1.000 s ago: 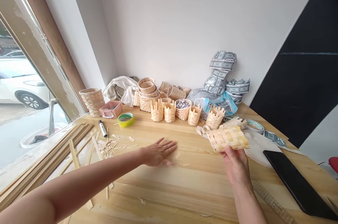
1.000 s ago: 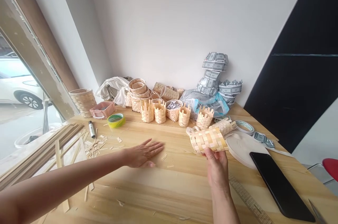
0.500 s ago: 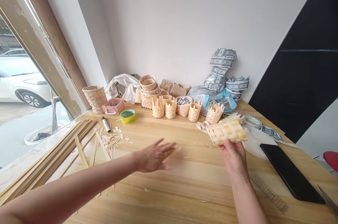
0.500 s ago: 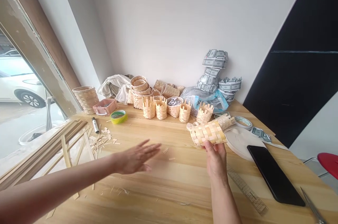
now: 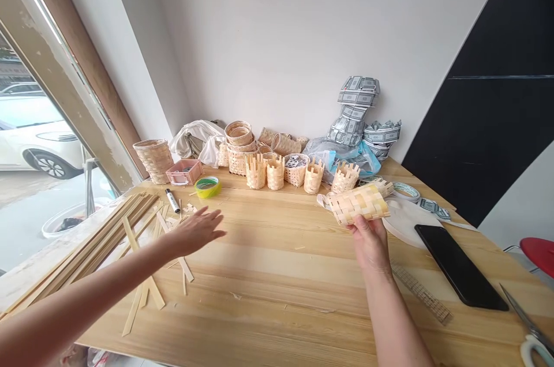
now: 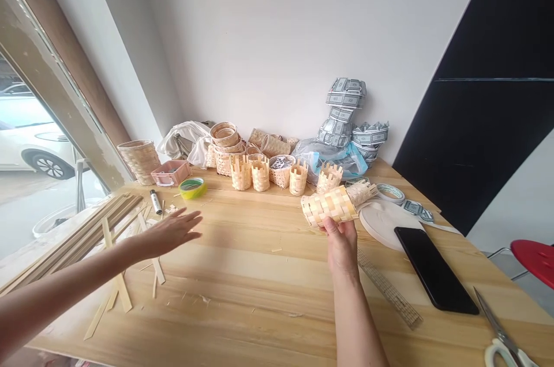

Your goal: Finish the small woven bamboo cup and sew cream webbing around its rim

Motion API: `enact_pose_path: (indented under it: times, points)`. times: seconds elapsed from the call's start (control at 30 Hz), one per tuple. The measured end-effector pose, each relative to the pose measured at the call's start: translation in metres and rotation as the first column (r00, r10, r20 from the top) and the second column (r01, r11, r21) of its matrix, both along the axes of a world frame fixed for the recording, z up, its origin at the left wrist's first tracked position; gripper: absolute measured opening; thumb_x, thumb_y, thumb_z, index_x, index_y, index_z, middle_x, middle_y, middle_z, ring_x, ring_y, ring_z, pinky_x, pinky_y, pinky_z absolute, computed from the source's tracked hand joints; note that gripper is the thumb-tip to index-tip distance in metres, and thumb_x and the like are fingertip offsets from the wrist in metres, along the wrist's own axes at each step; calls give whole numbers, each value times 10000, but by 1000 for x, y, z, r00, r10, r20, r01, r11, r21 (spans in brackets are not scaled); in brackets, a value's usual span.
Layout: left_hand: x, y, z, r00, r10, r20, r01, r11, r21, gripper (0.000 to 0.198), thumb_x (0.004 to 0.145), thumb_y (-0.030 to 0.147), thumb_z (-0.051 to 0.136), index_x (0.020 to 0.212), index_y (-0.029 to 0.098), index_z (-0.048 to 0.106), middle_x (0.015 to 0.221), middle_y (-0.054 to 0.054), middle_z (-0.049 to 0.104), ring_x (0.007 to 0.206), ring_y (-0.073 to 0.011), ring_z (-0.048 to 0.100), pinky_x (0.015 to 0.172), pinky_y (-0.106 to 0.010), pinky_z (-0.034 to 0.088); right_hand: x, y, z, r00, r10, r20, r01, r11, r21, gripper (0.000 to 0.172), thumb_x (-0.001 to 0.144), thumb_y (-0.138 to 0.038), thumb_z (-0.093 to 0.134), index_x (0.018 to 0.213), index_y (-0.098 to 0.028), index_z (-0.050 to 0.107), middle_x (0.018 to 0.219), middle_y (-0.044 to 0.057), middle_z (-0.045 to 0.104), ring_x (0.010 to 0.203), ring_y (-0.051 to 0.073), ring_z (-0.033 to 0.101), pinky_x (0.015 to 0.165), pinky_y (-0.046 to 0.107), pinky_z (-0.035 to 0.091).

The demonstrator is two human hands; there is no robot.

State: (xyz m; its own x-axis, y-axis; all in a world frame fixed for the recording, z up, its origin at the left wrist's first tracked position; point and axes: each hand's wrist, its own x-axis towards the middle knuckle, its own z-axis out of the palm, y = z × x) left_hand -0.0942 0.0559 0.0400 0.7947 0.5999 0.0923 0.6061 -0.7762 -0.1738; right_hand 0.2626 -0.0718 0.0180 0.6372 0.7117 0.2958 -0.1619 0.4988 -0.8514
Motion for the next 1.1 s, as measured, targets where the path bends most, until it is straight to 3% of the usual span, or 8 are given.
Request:
enact_pose_path:
  times: [0.17,0.33,0.5,0.7,0.8,0.87,0.97,1.1]
  points:
    - [106,-62,-5,892,-450,48,443,848,-290,622,871,503,248,1346,101,246,1407,-135,243,1298,-195,232,1081,-379,99,1,-5,1,1000,-10,6,10,1000,9,510,653,-356,661,1128,-240,519,1087,61,583,912,183,538,630,261,429]
    - [153,-80,-22,841,-536,77,523,770,-365,650,849,535,281,1365,150,195,1415,-113,244,1302,-231,215,1071,-441,80,3,-3,-2,1000,-19,1,19,1000,-3,514,642,-360,672,1123,-252,527,1096,54,579,888,167,546,622,249,425]
    - [100,-54,-26,904,-425,42,412,843,-346,634,856,526,271,1368,164,181,1416,-110,234,1306,-208,209,1075,-420,61,2,-2,-2,1000,-2,-3,2,1000,-15,525,618,-381,687,1104,-248,541,1077,57,593,912,185,545,639,269,431]
    - [-2,-8,-4,982,118,-147,-141,977,-159,534,858,482,339,1201,98,477,1232,-182,503,1157,-268,453,1032,-475,180,-1,-3,2,1000,20,-11,-20,1000,-15,518,610,-371,692,1091,-240,550,1077,58,594,913,189,544,626,262,429]
    - [2,-15,7,980,170,-108,-182,977,-113,553,872,475,296,1237,82,430,1284,-203,437,1190,-284,410,1029,-497,168,-2,-3,3,1000,27,-8,-27,1000,-10,528,618,-368,685,1111,-251,537,1105,52,579,930,190,538,623,255,427]
    - [36,-38,7,998,-63,-19,58,979,-197,578,878,476,264,1307,94,330,1363,-164,332,1276,-247,279,1059,-448,145,-2,-3,4,1000,27,-1,-27,1000,-6,531,620,-365,683,1118,-259,533,1111,49,576,936,188,535,628,255,427]
    - [104,-80,-5,887,-454,84,456,833,-313,618,870,494,266,1355,114,222,1417,-122,223,1304,-200,214,1086,-386,101,-2,-4,3,1000,16,12,-16,1000,-10,526,622,-368,682,1114,-259,535,1118,52,572,932,188,537,627,256,429]
    - [154,-100,-26,838,-538,95,534,769,-351,683,841,543,294,1358,104,216,1404,-132,264,1299,-229,223,1081,-412,119,1,-3,0,1000,-12,20,12,1000,-22,516,623,-376,676,1102,-245,538,1134,64,562,909,190,544,600,249,424]
